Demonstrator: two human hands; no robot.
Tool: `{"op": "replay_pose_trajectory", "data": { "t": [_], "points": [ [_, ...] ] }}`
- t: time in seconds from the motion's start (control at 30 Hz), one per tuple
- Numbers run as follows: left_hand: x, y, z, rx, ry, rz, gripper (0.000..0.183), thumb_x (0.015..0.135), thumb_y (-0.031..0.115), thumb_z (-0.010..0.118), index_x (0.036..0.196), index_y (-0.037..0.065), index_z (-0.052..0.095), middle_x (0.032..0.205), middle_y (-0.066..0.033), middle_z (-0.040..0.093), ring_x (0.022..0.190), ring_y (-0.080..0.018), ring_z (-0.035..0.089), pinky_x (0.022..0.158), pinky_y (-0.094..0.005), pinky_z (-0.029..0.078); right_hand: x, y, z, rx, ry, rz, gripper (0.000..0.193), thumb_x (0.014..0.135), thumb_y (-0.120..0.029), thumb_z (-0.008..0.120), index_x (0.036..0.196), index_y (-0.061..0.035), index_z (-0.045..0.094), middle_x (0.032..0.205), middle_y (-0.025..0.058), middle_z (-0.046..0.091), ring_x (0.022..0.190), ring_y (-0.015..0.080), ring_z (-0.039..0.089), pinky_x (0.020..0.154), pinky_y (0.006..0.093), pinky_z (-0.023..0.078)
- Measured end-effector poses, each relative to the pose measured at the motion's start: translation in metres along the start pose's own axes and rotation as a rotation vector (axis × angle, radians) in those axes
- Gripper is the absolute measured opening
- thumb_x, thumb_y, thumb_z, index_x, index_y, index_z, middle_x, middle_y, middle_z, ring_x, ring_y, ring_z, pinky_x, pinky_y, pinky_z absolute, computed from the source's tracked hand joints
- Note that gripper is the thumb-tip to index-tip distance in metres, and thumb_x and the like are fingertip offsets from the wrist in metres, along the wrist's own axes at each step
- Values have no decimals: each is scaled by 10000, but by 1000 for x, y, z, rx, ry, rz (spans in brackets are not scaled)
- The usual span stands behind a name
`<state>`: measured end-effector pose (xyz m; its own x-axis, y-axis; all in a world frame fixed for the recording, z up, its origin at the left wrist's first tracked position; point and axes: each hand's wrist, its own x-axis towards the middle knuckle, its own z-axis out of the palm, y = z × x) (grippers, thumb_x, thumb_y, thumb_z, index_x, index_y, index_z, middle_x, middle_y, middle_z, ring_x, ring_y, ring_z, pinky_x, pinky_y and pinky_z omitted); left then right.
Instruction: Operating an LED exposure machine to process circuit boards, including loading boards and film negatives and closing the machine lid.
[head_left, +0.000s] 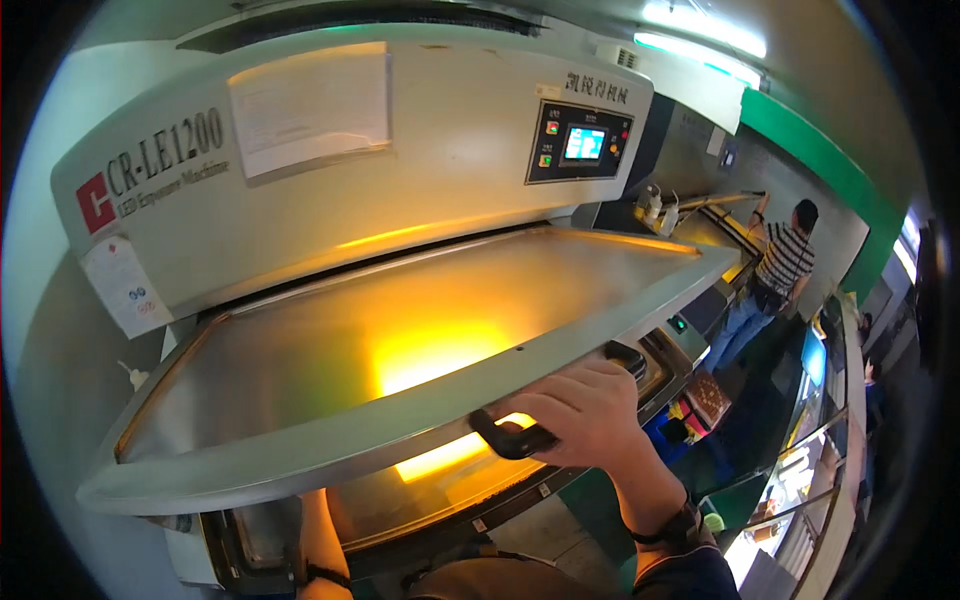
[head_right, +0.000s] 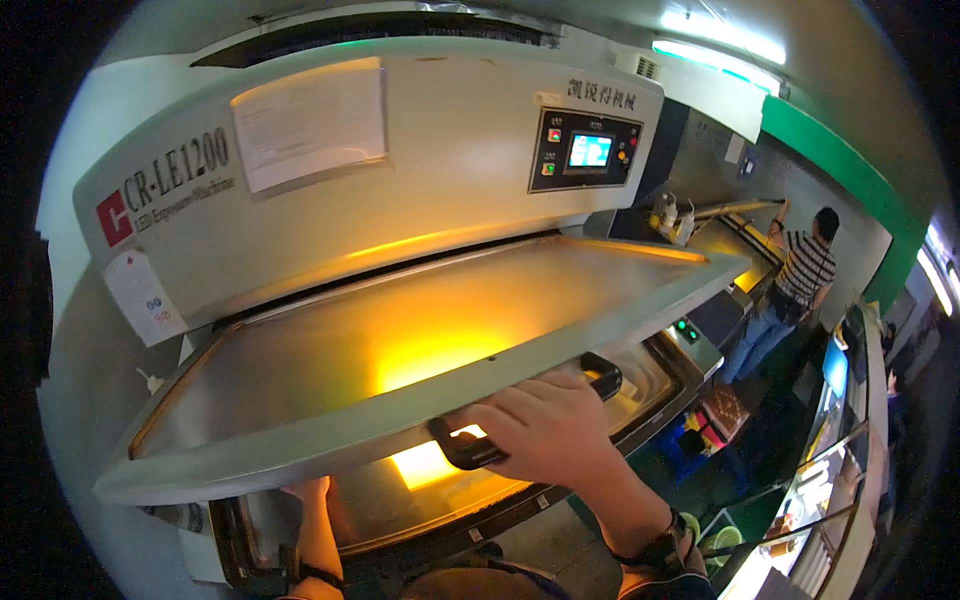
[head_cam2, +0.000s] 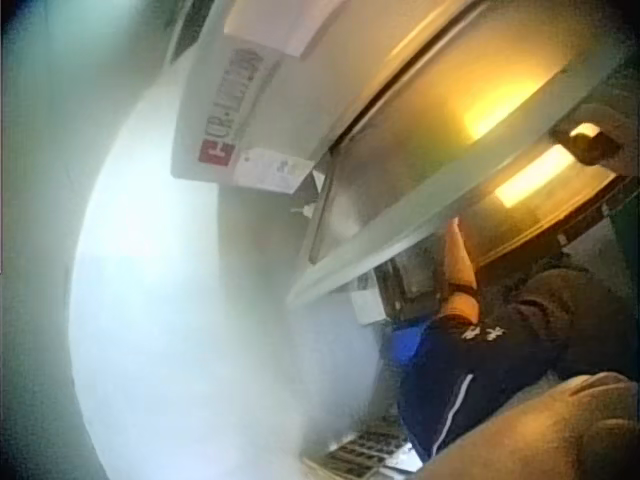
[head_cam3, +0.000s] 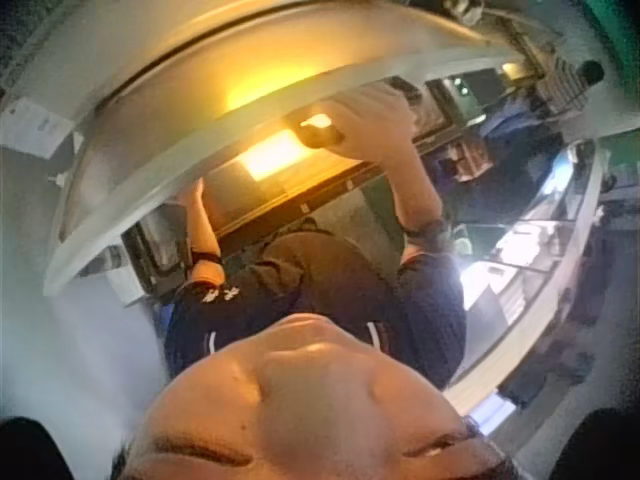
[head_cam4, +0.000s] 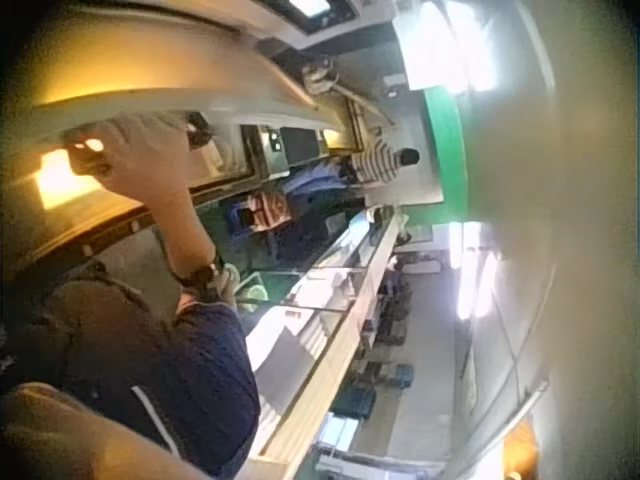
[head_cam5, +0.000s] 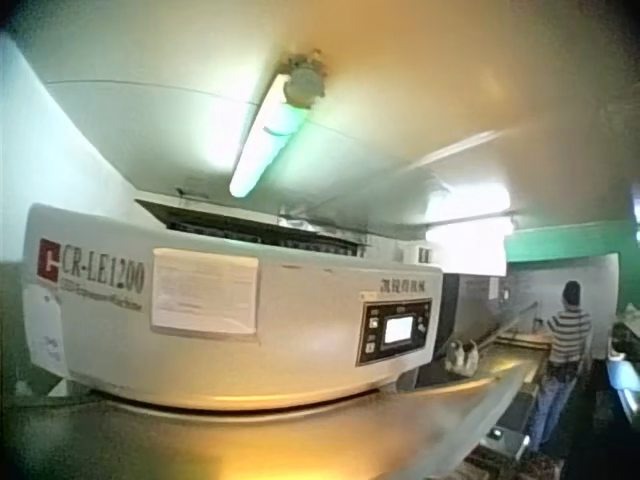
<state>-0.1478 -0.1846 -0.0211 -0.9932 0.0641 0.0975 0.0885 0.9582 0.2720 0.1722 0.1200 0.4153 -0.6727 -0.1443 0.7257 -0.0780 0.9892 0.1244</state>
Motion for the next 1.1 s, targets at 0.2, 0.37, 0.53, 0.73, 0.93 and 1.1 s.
{"op": "replay_pose_trajectory", "data": {
  "t": [0.2, 0.37, 0.53, 0.73, 0.93, 1.1],
  "points": [
    [17, 24, -75, 129, -152, -256, 1148, 685, 666, 773, 1521, 40, 298, 1451, -279, 419, 1375, -427, 352, 1095, -549, 339, 28, 32, 2, -154, 192, -113, 137, 712, -261, 662, 747, -171, 565, 716, -35, 559, 642, 123, 603, 572, 281, 435],
    [99, -159, -11, -318, -259, -274, 1013, 725, 498, 820, 1465, -9, 348, 1460, -307, 384, 1350, -383, 420, 1044, -578, 407, 74, 30, -3, -17, 312, -226, 121, 743, -234, 621, 708, -161, 531, 671, -21, 509, 600, 151, 574, 572, 285, 444],
    [41, -18, -37, -1150, -767, -278, 590, 861, 275, 749, 1282, -64, 514, 1222, -181, 606, 1049, -314, 614, 873, -378, 542, 84, 56, 10, -67, 123, -87, 201, 722, -318, 672, 727, -162, 546, 686, -33, 544, 690, 189, 617, 657, 370, 479],
    [15, 33, 30, -1532, -568, -48, 510, 925, 185, 657, 1379, 49, 465, 1242, -129, 597, 1059, -302, 602, 912, -439, 522, 32, 16, 12, 99, 572, 22, 493, 731, -213, 735, 1201, -146, 604, 1324, 135, 549, 1297, 317, 478, 1044, 480, 388],
    [-71, 86, -90, -1391, -817, 57, 443, 899, 100, 623, 1315, -12, 521, 1172, -135, 632, 1034, -275, 621, 936, -409, 500, -253, -91, 99, 336, 166, 1390, 685, 869, -244, 695, 1448, -28, 401, 1488, 246, 385, 1400, 400, 341, 1172, 453, 273],
    [-127, 65, -112, -1123, -1498, 430, 484, 875, 78, 625, 1333, -20, 501, 1141, -138, 648, 1015, -271, 633, 941, -429, 501, -366, -282, 23, 1079, 676, 2049, 551, 976, -389, 580, 1366, -7, 508, 1322, 143, 581, 1168, 260, 567, 953, 392, 461]
  ]
}}
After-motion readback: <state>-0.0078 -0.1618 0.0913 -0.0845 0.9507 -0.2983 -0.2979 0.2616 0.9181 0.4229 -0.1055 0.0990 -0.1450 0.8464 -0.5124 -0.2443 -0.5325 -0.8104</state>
